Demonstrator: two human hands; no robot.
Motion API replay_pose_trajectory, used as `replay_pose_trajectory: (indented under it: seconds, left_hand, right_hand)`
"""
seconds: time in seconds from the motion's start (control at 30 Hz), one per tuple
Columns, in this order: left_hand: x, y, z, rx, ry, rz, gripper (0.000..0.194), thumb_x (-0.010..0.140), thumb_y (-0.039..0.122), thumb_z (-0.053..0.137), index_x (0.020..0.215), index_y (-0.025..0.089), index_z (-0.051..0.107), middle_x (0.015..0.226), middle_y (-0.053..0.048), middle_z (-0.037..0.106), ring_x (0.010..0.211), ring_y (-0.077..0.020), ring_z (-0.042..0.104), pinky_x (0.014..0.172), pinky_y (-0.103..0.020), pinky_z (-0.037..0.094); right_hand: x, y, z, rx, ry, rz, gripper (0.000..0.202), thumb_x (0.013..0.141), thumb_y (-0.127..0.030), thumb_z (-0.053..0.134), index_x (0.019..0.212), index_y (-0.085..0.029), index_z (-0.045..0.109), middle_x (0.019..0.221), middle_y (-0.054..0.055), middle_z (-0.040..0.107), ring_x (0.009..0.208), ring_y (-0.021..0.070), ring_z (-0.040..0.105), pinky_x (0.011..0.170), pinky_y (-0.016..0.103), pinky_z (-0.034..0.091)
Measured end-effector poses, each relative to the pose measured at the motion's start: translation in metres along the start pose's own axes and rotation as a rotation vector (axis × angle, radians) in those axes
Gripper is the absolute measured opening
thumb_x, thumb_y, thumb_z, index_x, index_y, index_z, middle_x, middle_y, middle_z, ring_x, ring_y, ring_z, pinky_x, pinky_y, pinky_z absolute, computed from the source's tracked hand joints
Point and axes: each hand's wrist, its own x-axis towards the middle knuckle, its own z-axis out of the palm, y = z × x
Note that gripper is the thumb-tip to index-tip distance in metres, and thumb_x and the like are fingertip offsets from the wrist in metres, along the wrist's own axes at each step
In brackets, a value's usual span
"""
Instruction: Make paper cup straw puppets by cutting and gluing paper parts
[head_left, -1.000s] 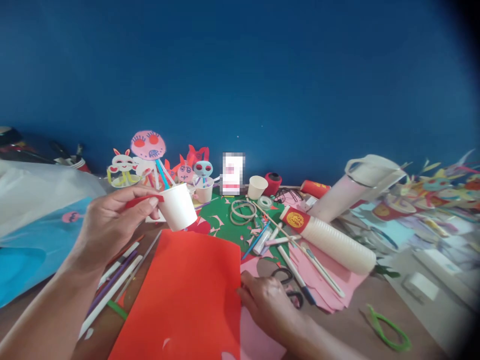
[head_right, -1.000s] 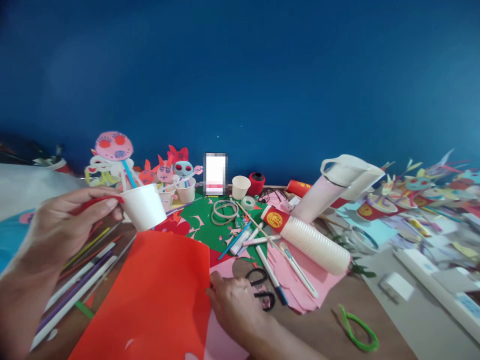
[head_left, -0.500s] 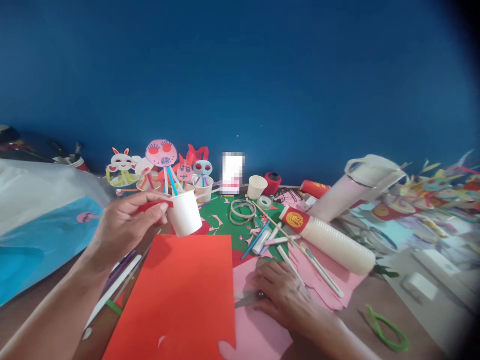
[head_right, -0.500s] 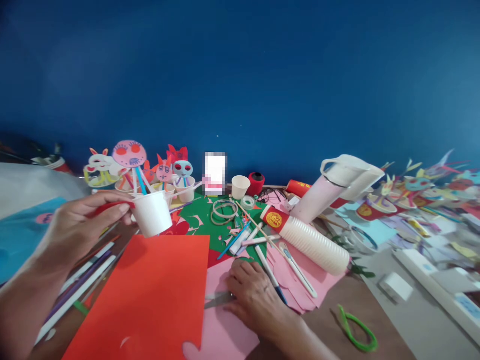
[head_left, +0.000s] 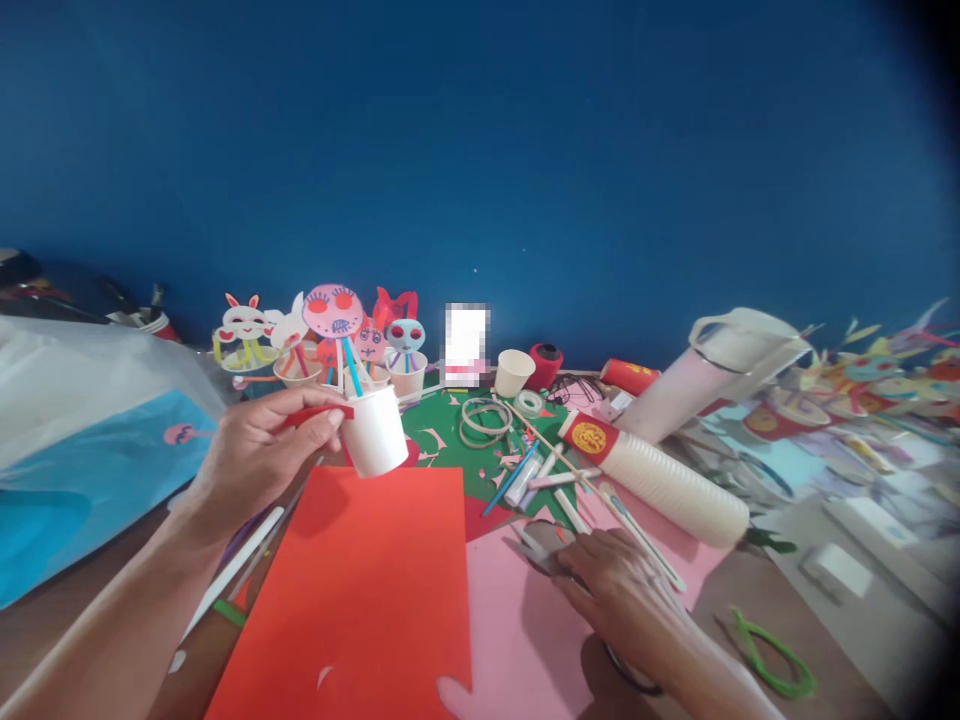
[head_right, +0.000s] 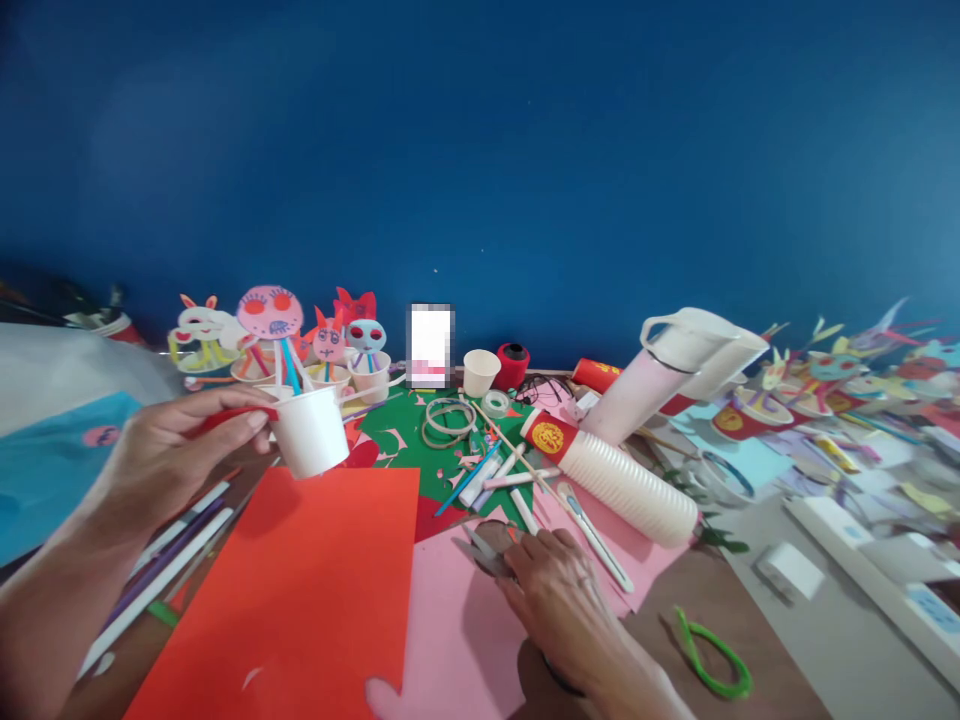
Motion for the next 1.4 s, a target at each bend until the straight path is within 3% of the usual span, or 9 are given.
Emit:
replay_pose_trajectory:
  seconds: [0.27,0.4,0.53,0.73,0.9,1.1,1.27,1.4]
  left_hand:
    - [-0.002,0.005,0.007,0.018,-0.021,0.01,0.012,0.07,0.028,0.062,0.078,0.019,0.064,0.061,0.002,0.06,0.054,-0.0099,0.056,0.054,-0.022,0.052]
    - [-0.002,0.003,0.01,0.071,-0.015,-0.018,0.017,0.069,0.031,0.062,0.078,0.017,0.064,0.066,0.0,0.061,0.059,-0.0116,0.057,0.055,-0.023,0.053]
    - [0.0,0.0,0.007,0.162,0.038,-0.038,0.018,0.068,0.031,0.062,0.078,0.016,0.064,0.07,0.0,0.062,0.06,-0.0117,0.057,0.054,-0.021,0.052]
    - [0.008,-0.002,-0.004,0.298,0.116,-0.059,0.019,0.069,0.032,0.06,0.08,0.017,0.064,0.055,0.003,0.057,0.054,-0.0107,0.054,0.047,-0.016,0.046]
    - [0.008,-0.01,0.006,0.186,-0.005,-0.076,0.019,0.068,0.032,0.058,0.077,0.016,0.064,0.055,0.003,0.056,0.056,-0.0127,0.056,0.056,-0.022,0.051]
    - [0.007,-0.022,0.024,0.129,-0.17,-0.084,0.02,0.068,0.034,0.057,0.075,0.017,0.063,0.079,-0.003,0.064,0.066,-0.0165,0.062,0.066,-0.029,0.053]
    - [0.013,-0.034,0.021,0.166,-0.192,-0.189,0.021,0.068,0.035,0.056,0.077,0.017,0.062,0.063,-0.002,0.064,0.066,-0.019,0.065,0.067,-0.03,0.052]
    - [0.017,-0.045,0.019,0.174,-0.173,-0.205,0.026,0.067,0.039,0.057,0.078,0.016,0.062,0.086,-0.007,0.067,0.067,-0.0204,0.065,0.064,-0.033,0.054]
  right_hand:
    - [-0.003,0.004,0.002,-0.062,-0.122,0.171,0.01,0.076,-0.027,0.054,0.08,-0.02,0.061,0.069,0.004,0.063,0.069,0.0228,0.058,0.063,0.031,0.032]
    - [0.001,0.004,-0.007,-0.015,-0.161,0.202,0.014,0.078,-0.031,0.051,0.077,-0.021,0.061,0.069,0.004,0.064,0.069,0.0222,0.059,0.062,0.03,0.033]
    - [0.012,0.009,-0.019,0.054,-0.104,0.234,0.023,0.082,-0.038,0.046,0.073,-0.022,0.06,0.07,0.002,0.064,0.068,0.0197,0.058,0.057,0.027,0.033]
    - [0.04,0.014,-0.027,0.035,-0.033,0.185,0.02,0.078,-0.038,0.05,0.083,-0.023,0.063,0.073,0.003,0.064,0.069,0.0189,0.059,0.057,0.026,0.033]
    - [0.065,0.015,-0.037,0.071,-0.016,0.177,0.021,0.08,-0.038,0.047,0.088,-0.026,0.061,0.071,-0.001,0.065,0.066,0.0165,0.06,0.053,0.024,0.032]
    - [0.08,0.02,-0.032,0.106,-0.018,0.171,0.021,0.081,-0.039,0.047,0.089,-0.025,0.06,0.072,-0.001,0.067,0.068,0.0162,0.061,0.054,0.023,0.033]
    - [0.079,0.022,-0.022,0.101,-0.024,0.16,0.022,0.082,-0.038,0.046,0.089,-0.024,0.061,0.074,0.001,0.067,0.07,0.0173,0.061,0.055,0.023,0.033]
    - [0.08,0.023,-0.021,0.094,-0.027,0.177,0.022,0.082,-0.037,0.045,0.087,-0.024,0.061,0.071,0.001,0.066,0.068,0.0169,0.061,0.055,0.023,0.033]
